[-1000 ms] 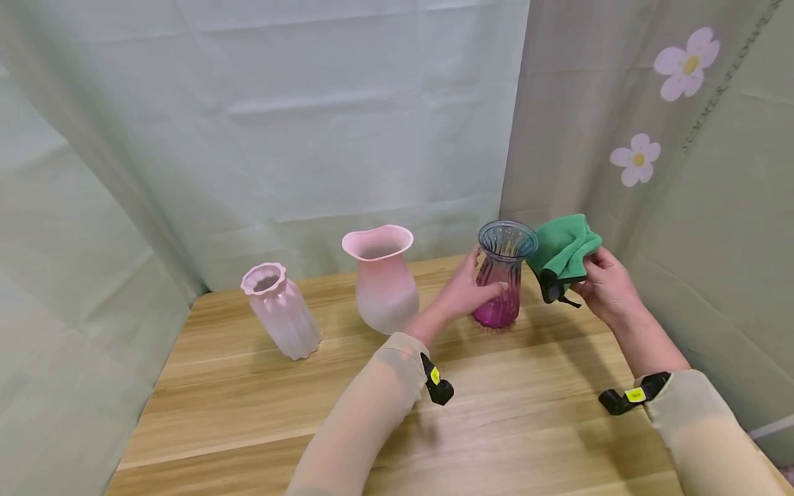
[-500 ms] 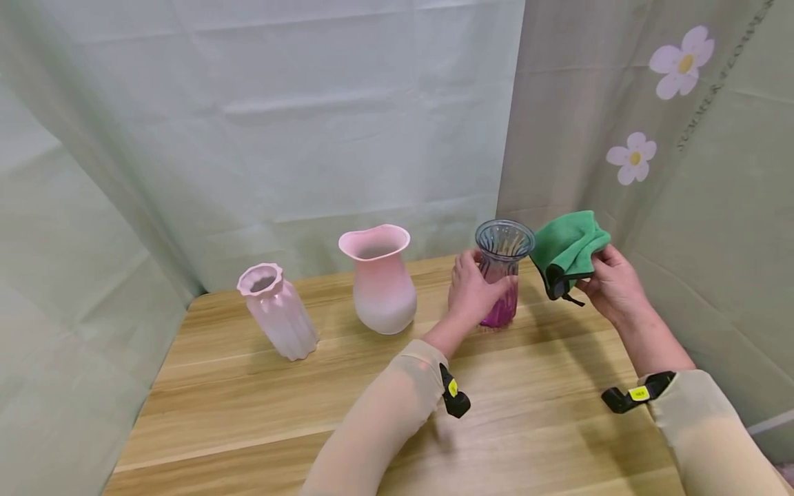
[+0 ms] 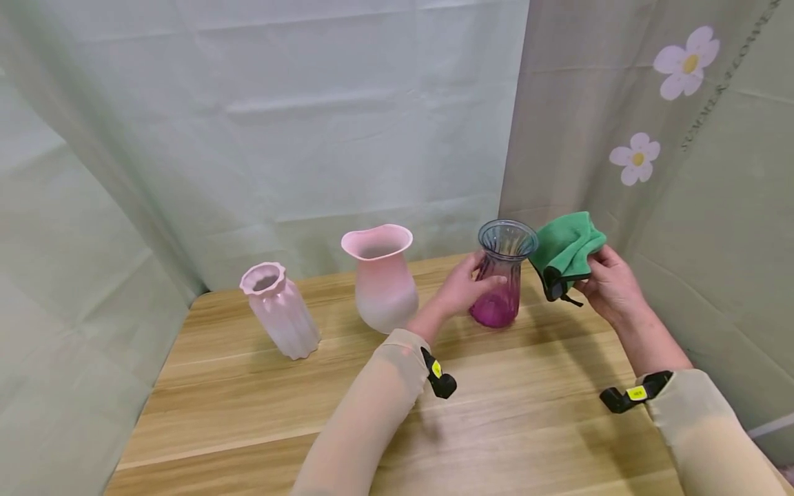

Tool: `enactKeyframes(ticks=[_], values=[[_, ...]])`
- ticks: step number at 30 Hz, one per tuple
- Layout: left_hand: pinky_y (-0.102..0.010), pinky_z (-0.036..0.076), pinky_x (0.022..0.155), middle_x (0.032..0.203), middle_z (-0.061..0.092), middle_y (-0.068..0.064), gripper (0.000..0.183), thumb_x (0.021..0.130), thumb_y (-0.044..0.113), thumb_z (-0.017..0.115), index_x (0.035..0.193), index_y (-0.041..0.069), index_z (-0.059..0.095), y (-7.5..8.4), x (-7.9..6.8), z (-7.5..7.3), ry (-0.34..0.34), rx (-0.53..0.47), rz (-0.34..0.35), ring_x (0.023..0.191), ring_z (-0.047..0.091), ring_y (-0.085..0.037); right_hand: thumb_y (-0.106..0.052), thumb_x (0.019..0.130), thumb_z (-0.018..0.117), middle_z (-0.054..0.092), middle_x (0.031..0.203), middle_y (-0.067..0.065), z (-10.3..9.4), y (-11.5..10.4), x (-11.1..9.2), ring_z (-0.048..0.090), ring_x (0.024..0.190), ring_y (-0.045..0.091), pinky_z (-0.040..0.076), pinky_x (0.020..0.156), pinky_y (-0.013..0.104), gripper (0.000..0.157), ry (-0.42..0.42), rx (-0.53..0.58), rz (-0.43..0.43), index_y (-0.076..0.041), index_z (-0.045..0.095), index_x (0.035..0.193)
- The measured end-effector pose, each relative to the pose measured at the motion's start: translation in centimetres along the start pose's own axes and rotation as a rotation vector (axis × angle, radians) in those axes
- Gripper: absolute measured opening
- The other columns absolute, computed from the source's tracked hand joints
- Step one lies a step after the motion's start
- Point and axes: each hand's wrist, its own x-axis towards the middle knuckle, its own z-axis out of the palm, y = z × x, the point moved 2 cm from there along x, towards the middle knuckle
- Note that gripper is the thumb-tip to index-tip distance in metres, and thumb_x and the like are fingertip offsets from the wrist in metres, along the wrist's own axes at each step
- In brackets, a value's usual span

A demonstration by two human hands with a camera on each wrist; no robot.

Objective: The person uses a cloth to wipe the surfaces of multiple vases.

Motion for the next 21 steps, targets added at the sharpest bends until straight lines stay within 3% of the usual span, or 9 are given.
enactKeyframes(ticks=[4, 12, 21], values=[[-0.043, 0.033, 0.119, 0.161, 0.038, -0.007, 0.078, 0.097, 0.038, 0.072, 0.161, 0.015, 0.034, -0.2, 0.0, -0.4, -0.048, -0.001, 0.000, 0.147, 0.036, -0.025, -0.003, 0.108, 0.046, 0.067, 0.106, 0.002, 0.4, 0.2, 0.2, 0.068, 0.085, 0.014, 0.059, 0.072, 0.029, 0.029, -0.022, -0.028, -0.001, -0.012, 0.069, 0.123], [-0.043, 0.031, 0.120, 0.163, 0.036, -0.005, 0.078, 0.097, 0.039, 0.071, 0.161, 0.016, 0.033, -0.2, 0.0, -0.6, -0.065, -0.010, -0.004, 0.148, 0.034, -0.024, -0.002, 0.107, 0.050, 0.069, 0.111, -0.001, 2.2, 1.4, 1.3, 0.067, 0.091, 0.011, 0.058, 0.075, 0.026, 0.028, -0.044, -0.094, 0.006, -0.015, 0.070, 0.122], [-0.046, 0.030, 0.120, 0.164, 0.033, -0.005, 0.083, 0.096, 0.044, 0.071, 0.163, 0.016, 0.030, 0.0, -0.2, -0.6, -0.066, -0.008, -0.048, 0.150, 0.032, -0.025, -0.005, 0.108, 0.048, 0.060, 0.125, 0.001, 4.0, 2.7, 1.9, 0.064, 0.100, 0.011, 0.056, 0.080, 0.027, 0.039, -0.094, -0.145, 0.002, -0.019, 0.048, 0.145]])
